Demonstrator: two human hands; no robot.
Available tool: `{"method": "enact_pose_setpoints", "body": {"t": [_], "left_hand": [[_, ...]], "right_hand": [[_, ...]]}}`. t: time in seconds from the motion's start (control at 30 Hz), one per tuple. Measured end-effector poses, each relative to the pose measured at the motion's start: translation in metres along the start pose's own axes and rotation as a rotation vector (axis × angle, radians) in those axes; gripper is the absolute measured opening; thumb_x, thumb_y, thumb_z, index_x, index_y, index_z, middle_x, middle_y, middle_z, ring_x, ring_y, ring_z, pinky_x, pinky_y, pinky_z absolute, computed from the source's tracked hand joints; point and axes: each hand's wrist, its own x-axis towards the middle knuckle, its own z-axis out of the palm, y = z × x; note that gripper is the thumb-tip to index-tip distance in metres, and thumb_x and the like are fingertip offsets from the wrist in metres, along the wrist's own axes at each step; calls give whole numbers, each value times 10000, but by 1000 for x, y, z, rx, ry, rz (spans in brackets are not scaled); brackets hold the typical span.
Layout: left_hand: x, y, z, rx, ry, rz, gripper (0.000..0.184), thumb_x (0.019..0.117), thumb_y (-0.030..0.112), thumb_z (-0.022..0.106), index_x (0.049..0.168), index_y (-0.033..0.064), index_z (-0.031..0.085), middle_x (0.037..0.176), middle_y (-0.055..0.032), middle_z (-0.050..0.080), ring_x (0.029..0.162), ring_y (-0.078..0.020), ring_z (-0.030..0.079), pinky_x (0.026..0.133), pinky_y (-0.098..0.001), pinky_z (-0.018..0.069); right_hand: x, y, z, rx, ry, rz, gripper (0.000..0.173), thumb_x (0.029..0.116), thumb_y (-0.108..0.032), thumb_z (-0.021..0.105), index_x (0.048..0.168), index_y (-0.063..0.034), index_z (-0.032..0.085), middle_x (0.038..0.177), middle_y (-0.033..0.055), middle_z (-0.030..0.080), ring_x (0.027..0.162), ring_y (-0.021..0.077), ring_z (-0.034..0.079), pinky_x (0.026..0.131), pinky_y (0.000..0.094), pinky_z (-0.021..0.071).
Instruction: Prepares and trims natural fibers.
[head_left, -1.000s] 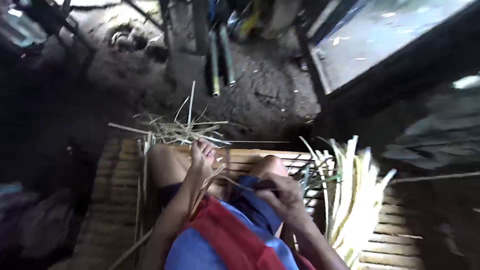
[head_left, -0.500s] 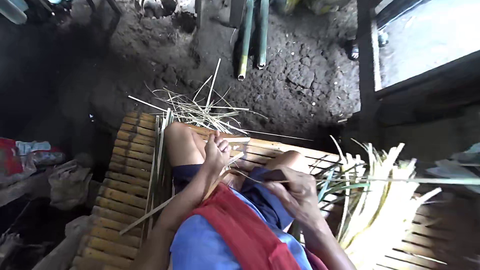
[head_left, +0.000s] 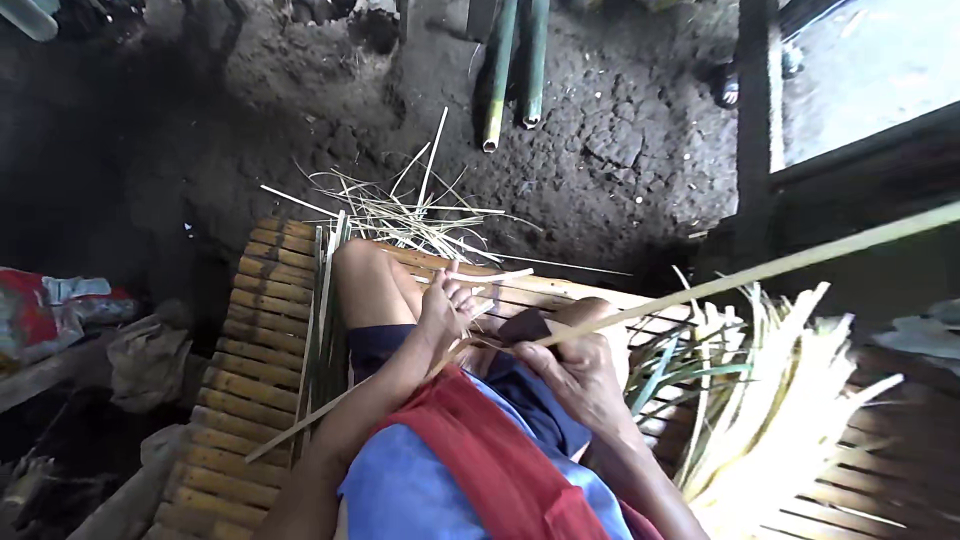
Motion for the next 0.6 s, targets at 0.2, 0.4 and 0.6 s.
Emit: {"method": "enact_pose_setpoints", "body": {"t": [0.2,0.4,0.6], "left_hand": [[0,2,20,53,-364,-146,337,1099,399,370,1031,186,623,738,64,573,624,-11,531,581,-164,462],[-5,3,7,171,-183,-38,386,1103,419,366,1345,215,585,754,56,532,614,-25,518,595,-178,472],[21,-2,-1,79,-223,-176,305,1085,457,409,1160,225,592,677,94,533,568,-8,533,570,-168,489]], "right_hand": [[14,23,0,-142,185,165,396,1001,-383,608,782,-56,657,606,-53,591,521,-8,568,505,198,506],[9,13,11,-103,79,88,351,983,-323,648,796,-27,674,641,-16,605,567,-25,559,563,153,486],[5,13,5,-174,166,99,409,977,-351,650,796,15,676,617,23,601,541,14,558,540,185,479]]}}
